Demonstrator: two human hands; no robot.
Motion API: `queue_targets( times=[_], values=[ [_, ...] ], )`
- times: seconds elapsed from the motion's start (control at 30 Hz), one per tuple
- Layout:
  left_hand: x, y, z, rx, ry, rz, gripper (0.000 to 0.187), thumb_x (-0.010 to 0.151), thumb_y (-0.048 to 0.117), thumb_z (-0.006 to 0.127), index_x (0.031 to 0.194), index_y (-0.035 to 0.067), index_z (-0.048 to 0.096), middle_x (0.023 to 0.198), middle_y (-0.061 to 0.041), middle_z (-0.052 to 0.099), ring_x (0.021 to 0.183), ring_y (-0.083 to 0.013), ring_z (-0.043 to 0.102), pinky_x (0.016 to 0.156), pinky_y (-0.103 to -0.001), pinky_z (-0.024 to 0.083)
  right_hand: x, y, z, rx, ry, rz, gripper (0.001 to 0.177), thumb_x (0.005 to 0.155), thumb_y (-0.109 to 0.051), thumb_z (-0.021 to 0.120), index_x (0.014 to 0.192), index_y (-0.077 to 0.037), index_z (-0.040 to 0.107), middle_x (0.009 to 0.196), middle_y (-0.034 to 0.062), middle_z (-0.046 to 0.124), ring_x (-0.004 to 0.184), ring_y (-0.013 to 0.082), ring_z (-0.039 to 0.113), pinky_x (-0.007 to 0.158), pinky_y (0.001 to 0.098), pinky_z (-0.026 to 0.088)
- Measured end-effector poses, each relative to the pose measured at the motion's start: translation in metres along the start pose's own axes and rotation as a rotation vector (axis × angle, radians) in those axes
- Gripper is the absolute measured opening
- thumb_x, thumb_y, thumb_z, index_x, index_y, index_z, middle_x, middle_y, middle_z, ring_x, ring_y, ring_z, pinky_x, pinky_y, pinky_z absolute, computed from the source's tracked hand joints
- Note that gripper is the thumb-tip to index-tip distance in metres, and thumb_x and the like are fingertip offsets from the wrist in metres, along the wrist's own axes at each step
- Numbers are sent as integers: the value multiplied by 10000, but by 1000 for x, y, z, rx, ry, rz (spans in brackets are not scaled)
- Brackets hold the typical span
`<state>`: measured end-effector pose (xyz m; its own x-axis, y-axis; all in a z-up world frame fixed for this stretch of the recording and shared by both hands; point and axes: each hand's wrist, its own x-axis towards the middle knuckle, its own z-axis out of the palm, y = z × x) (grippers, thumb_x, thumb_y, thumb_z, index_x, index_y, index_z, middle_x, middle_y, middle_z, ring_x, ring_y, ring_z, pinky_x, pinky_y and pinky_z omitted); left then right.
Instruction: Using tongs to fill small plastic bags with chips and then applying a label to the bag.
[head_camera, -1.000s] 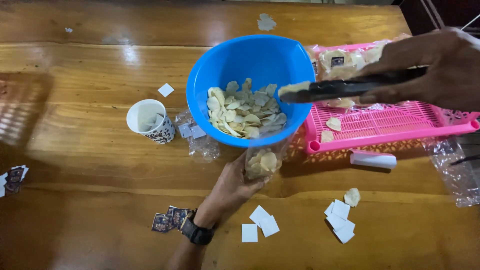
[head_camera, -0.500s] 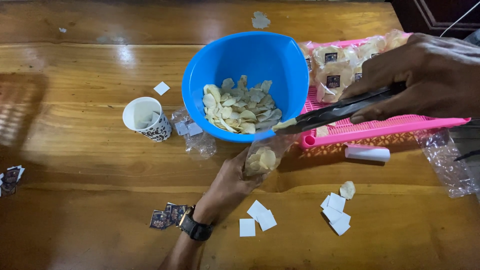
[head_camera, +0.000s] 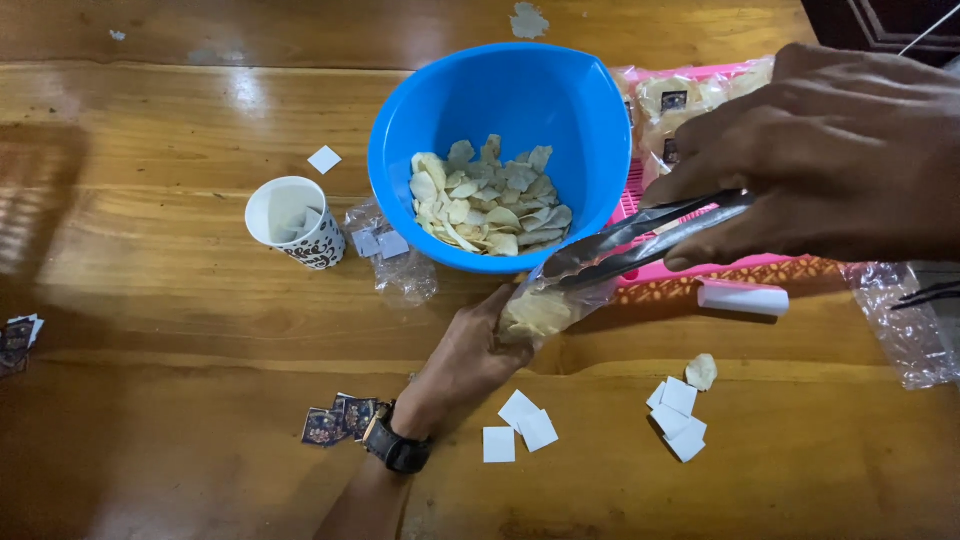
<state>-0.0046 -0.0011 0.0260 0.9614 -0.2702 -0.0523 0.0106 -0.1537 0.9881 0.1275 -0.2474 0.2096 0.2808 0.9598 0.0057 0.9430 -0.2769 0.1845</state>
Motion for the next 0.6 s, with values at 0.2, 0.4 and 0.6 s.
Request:
queue_targets(
  times=[0.2, 0.4, 0.6],
  values=[
    [1, -6, 2, -176, 21, -58, 432, 910, 84, 615, 1341, 58, 599, 1234, -90, 743, 1071, -198, 717, 904, -329, 597, 9, 13, -7, 65, -339, 309, 526, 740, -700, 622, 1242, -576, 720, 693, -123, 823, 444, 112, 794, 475, 354, 547],
    [1, -18, 3, -126, 57, 120, 165, 878, 30, 649, 1037, 47, 689, 1078, -60, 667, 913, -161, 623, 739, -302, 511, 28, 25, 8, 131, -289, 658, 572, 752, -546, 681, 1318, -463, 697, 632, -16, 788, 524, 146, 703, 538, 305, 514],
    [2, -7, -1, -78, -18, 44, 553, 905, 97, 626, 1441, 48, 503, 1174, -85, 732, 969, -167, 684, 797, -316, 580, 88, 15, 27, 171, -619, 822, 470, 924, -653, 512, 1223, -373, 741, 835, -2, 789, 733, 174, 654, 754, 322, 476]
  ],
)
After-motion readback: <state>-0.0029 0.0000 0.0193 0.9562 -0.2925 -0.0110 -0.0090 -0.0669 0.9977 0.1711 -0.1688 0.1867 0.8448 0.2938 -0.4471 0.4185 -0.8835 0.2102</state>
